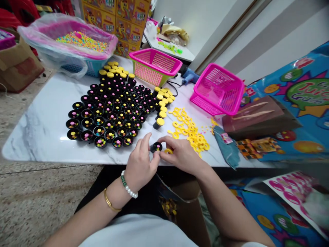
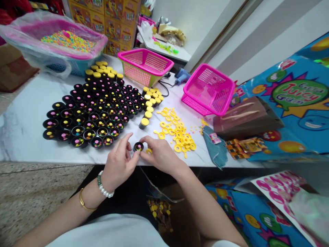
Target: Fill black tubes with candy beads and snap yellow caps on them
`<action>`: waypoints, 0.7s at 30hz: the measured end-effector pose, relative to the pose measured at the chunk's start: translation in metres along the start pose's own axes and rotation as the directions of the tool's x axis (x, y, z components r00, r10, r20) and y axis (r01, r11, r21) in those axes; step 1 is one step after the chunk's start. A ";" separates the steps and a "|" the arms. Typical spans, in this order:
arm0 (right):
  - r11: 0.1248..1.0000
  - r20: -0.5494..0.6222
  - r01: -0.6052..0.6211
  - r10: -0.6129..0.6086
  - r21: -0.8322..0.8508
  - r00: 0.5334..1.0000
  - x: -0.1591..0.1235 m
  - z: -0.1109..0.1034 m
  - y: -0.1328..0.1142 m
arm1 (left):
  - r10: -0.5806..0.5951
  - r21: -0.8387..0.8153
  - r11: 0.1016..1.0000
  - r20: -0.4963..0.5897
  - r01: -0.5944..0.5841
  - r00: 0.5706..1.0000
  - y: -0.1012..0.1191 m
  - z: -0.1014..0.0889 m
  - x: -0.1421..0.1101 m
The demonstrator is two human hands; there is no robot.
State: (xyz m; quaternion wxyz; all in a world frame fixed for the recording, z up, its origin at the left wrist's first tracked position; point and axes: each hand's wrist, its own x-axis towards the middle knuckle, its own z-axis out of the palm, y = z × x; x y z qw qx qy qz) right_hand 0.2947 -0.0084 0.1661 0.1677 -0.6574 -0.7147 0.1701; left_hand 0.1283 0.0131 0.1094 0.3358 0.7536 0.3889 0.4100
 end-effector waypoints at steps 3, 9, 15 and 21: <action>0.995 0.036 -0.054 0.051 0.084 0.998 -0.006 -0.002 0.007 | 0.048 0.037 0.998 0.050 -0.050 0.998 0.001 -0.002 0.003; 0.995 -0.175 -0.099 0.093 -0.026 0.980 -0.020 -0.005 0.034 | 0.030 0.044 0.999 0.038 -0.032 0.999 0.003 -0.002 0.003; 0.987 -0.066 -0.077 0.068 -0.139 0.995 -0.037 -0.012 0.033 | 0.030 0.100 0.994 0.081 -0.038 0.996 0.005 -0.001 0.004; 0.695 0.144 -0.280 0.249 0.662 0.958 -0.024 -0.024 0.011 | 0.051 0.061 0.996 0.135 -0.060 0.990 0.003 -0.004 0.003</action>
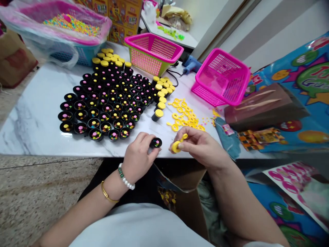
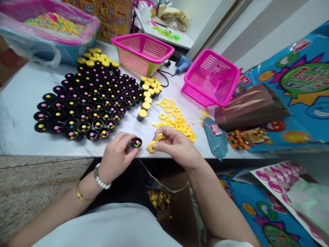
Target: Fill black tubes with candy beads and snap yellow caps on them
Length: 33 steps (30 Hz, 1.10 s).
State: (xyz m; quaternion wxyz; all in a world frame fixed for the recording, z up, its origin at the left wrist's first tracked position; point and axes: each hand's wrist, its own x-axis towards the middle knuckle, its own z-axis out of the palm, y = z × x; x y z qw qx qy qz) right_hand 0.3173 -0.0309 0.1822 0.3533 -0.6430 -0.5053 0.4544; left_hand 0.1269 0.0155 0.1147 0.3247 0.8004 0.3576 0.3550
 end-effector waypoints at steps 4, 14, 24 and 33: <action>0.988 -0.036 0.005 0.000 0.152 0.999 0.016 0.018 -0.002 | 0.001 0.000 1.000 0.000 -0.001 1.000 -0.002 0.000 -0.001; 0.944 -0.067 -0.123 0.150 0.306 0.986 0.030 0.041 0.012 | -0.026 -0.010 1.000 0.056 0.027 0.998 -0.001 -0.002 0.002; 0.948 -0.089 -0.077 0.110 0.310 0.990 0.027 0.047 0.020 | -0.057 0.022 0.998 0.142 0.055 0.988 0.000 -0.004 0.002; 0.980 -0.232 -0.046 0.091 0.193 0.968 0.020 0.064 0.014 | -0.064 -0.027 0.997 0.127 0.068 0.990 -0.001 -0.004 0.003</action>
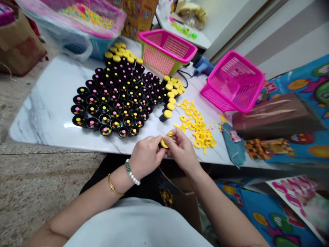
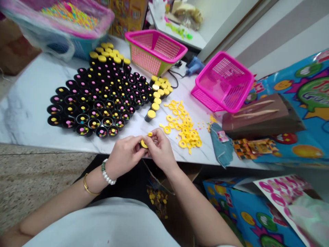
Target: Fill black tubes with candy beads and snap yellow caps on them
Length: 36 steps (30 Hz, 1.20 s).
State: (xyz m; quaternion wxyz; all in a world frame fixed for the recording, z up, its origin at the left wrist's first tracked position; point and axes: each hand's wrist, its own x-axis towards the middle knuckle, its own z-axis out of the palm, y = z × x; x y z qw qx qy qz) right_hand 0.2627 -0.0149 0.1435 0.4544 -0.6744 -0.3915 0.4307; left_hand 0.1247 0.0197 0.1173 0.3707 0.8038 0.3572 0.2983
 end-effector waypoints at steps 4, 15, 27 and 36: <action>1.000 0.064 -0.008 0.006 0.019 0.998 0.002 -0.004 0.005 | 0.019 -0.171 0.985 -0.056 -0.029 0.998 -0.001 -0.003 0.000; 0.941 0.359 -0.230 0.130 0.250 0.924 0.009 -0.028 0.008 | 0.058 0.182 0.981 0.055 -0.067 0.997 0.002 0.002 -0.005; 0.978 0.251 -0.145 0.104 0.153 0.962 0.010 -0.034 -0.004 | 0.003 0.163 0.987 0.083 -0.016 0.997 -0.002 0.001 -0.001; 0.956 0.443 -0.293 0.257 0.014 0.859 0.033 -0.031 -0.020 | -0.012 0.129 0.992 0.104 -0.002 0.995 -0.001 -0.001 -0.001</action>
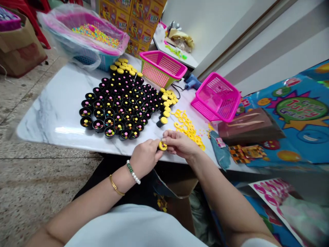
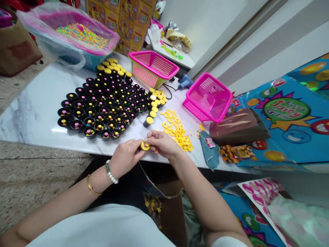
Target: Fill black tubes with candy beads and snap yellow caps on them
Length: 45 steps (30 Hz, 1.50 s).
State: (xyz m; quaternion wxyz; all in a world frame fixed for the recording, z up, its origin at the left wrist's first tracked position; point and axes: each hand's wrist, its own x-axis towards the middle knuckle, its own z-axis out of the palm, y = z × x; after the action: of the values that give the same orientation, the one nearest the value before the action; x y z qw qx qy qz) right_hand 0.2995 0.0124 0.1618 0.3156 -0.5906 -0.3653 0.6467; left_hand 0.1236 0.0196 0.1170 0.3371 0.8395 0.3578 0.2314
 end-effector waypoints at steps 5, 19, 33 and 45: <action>0.917 -0.178 0.096 -0.176 -0.388 0.968 -0.008 0.016 0.012 | -0.005 -0.005 1.000 -0.002 0.005 1.000 0.002 0.003 0.001; 0.821 -0.397 0.164 -0.427 -0.547 0.812 0.013 0.019 0.018 | -0.046 -0.121 0.993 -0.239 0.017 0.970 -0.006 0.016 -0.001; 0.836 -0.647 -0.052 -0.382 -0.547 0.660 0.064 -0.001 -0.013 | -0.045 -0.127 0.992 -0.212 0.018 0.976 -0.004 0.011 0.000; 0.015 -0.091 -0.157 -0.870 -0.987 0.484 0.042 0.032 -0.005 | 0.053 -0.054 0.996 -0.245 -0.068 0.968 -0.004 0.011 -0.005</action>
State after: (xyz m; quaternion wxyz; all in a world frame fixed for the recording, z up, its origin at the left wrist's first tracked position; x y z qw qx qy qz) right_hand 0.2636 0.0470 0.1444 0.1567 -0.6966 -0.6743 -0.1885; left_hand 0.1258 0.0132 0.1058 0.3092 0.8047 0.3632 0.3536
